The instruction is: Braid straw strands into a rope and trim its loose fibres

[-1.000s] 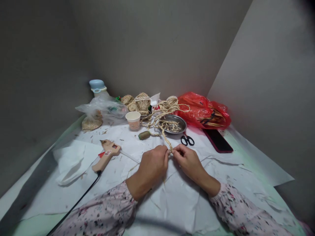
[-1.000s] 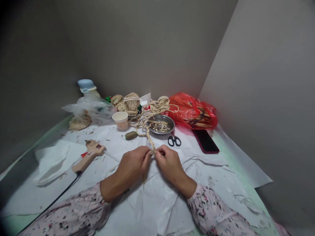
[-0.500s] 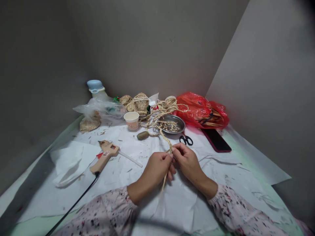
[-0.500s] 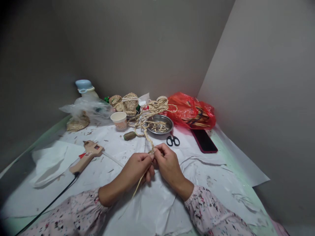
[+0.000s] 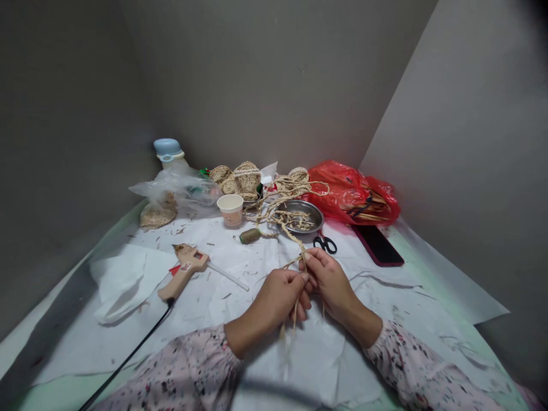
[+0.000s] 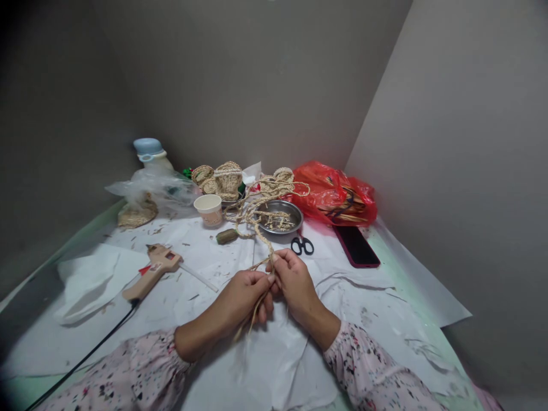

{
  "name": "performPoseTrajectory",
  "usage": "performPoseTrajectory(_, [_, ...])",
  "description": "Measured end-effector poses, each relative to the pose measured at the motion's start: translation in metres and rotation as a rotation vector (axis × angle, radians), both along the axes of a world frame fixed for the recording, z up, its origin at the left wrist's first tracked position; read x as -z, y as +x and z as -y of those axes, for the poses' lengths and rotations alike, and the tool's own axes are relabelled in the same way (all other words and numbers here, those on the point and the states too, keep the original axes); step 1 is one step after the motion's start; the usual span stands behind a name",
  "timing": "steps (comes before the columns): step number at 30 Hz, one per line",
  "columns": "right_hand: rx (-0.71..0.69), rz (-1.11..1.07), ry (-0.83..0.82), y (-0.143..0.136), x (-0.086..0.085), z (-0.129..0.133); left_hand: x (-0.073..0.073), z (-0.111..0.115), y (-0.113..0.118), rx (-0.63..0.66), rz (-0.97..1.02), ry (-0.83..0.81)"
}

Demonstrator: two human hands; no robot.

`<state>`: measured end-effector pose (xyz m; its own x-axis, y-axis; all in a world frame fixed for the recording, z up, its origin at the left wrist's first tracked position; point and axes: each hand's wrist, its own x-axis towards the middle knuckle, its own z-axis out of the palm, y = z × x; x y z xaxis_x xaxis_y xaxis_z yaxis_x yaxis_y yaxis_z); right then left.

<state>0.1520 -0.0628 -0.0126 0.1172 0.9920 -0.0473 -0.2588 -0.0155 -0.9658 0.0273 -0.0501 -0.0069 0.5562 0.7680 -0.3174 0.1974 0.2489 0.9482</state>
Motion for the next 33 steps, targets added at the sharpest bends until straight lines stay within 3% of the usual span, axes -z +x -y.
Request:
performPoseTrajectory(3, [0.028,0.010,0.008,0.004,0.001,-0.003,-0.008,0.003,-0.005,0.018,-0.143,0.292])
performPoseTrajectory(6, [0.054,0.049,0.016,0.008,0.003,-0.006,-0.021,0.005,-0.012,-0.084,-0.291,0.832])
performPoseTrajectory(9, [0.045,0.146,0.024,0.008,0.004,-0.005,-0.029,0.002,-0.016,-0.190,-0.297,1.016])
performPoseTrajectory(12, [0.017,0.267,0.052,0.005,0.003,-0.002,-0.026,-0.007,-0.017,-0.242,-0.354,0.953])
performPoseTrajectory(17, [0.006,0.403,0.142,0.002,0.002,0.000,-0.018,-0.014,-0.017,-0.017,-0.336,0.763])
performPoseTrajectory(23, [-0.023,0.469,0.193,0.005,0.003,0.001,-0.014,-0.018,-0.019,-0.002,-0.279,0.697])
performPoseTrajectory(29, [-0.021,0.555,0.197,0.007,-0.003,0.002,-0.015,-0.028,-0.019,-0.027,0.003,0.211])
performPoseTrajectory(31, [-0.021,0.562,0.156,0.008,-0.003,0.001,-0.015,-0.029,-0.019,-0.071,0.007,0.199])
performPoseTrajectory(33, [-0.004,0.567,0.113,0.008,-0.002,0.001,-0.014,-0.030,-0.020,-0.109,-0.026,0.299])
